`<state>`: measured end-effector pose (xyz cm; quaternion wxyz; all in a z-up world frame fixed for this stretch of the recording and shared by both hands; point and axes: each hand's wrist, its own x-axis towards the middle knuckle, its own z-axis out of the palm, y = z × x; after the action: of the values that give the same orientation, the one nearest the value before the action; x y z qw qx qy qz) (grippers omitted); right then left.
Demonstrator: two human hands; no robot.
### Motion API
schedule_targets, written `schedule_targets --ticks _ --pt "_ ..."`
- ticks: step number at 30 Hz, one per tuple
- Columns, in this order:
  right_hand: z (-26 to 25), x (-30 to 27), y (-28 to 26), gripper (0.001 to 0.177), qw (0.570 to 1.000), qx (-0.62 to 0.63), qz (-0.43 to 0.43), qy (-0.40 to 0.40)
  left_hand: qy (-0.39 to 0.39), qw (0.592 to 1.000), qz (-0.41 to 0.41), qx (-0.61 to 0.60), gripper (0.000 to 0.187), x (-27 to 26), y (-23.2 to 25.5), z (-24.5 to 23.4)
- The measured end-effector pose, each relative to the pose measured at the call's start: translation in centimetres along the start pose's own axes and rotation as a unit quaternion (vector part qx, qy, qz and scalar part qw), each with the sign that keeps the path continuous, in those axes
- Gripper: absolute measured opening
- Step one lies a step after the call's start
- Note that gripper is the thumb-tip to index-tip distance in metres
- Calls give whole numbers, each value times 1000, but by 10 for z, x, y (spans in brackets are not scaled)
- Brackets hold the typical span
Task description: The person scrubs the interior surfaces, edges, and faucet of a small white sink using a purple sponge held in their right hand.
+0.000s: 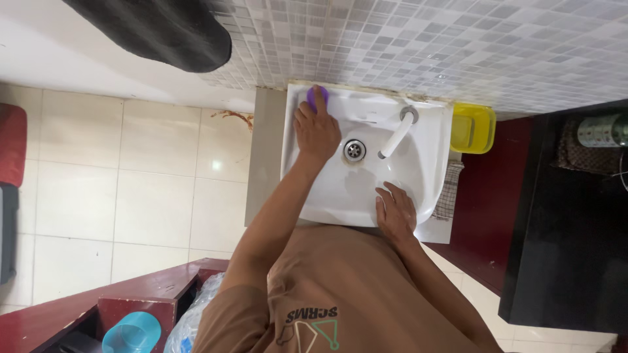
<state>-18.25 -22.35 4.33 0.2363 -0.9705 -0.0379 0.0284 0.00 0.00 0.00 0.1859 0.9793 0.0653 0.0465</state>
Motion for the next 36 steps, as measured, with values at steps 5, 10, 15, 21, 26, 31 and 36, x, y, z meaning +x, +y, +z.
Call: schedule_targets --ticks 5,10,15,21,26,31,36 --pt "-20 33 -39 27 987 106 -113 35 25 991 57 -119 84 -1 -18 -65" --pt "-3 124 -111 45 959 271 -49 -61 121 987 45 -93 62 -11 -38 -81" --pt "30 178 -158 67 963 229 -129 -58 106 952 -107 -265 51 -15 -58 -46" --pt "35 182 -165 79 984 134 -54 -100 44 943 -49 -327 48 -30 -77 -45" --pt "54 199 -162 78 993 35 -110 -3 38 973 -74 -214 50 -41 -53 -73" --pt "61 201 -156 73 964 -33 -256 69 61 973 -50 -218 47 -38 -50 -89" --pt "63 218 -140 68 982 -81 -146 87 22 971 -87 -220 44 -40 -49 -88"
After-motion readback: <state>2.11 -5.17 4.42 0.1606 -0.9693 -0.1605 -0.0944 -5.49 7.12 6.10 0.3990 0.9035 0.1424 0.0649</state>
